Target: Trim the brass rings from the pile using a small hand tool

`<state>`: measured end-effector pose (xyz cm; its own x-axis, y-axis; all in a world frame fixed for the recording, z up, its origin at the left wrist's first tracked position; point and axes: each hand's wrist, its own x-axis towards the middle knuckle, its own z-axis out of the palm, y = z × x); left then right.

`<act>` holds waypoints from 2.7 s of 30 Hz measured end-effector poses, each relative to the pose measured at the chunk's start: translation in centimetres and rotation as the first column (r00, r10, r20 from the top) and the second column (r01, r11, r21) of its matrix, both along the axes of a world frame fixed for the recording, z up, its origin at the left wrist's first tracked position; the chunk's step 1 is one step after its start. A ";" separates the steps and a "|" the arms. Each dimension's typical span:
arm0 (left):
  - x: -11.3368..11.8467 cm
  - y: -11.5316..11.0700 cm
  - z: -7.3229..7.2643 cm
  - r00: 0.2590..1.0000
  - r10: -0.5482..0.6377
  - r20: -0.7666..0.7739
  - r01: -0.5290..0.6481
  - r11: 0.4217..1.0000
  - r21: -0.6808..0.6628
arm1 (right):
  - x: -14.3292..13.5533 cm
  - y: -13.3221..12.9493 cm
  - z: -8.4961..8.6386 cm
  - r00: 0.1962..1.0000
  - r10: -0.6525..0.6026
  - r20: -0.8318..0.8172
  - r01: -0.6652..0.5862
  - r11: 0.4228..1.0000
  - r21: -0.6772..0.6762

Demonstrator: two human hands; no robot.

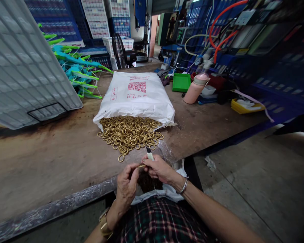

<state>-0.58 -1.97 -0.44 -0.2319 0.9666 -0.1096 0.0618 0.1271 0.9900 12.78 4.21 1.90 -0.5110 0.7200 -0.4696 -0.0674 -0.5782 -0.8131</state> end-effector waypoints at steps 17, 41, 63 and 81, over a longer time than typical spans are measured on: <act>-0.2 0.0 0.8 0.954 -0.128 0.272 0.186 0.962 -0.199 | -0.6 0.0 -0.9 0.913 -0.016 0.409 -0.206 0.845 0.493; -0.5 0.5 -0.1 0.955 -0.094 0.281 0.135 0.983 -0.128 | 0.2 -0.9 -1.7 0.484 -0.126 0.866 -0.758 0.433 0.487; -0.3 0.3 0.2 0.985 -0.025 0.173 0.041 0.995 -0.093 | -0.7 -1.3 -0.5 0.383 -0.097 0.919 -0.806 0.450 0.383; 0.1 -0.1 1.7 0.758 -0.032 0.652 0.212 0.957 -0.200 | 2.8 3.7 -1.5 0.305 -0.478 0.823 -0.498 0.657 0.566</act>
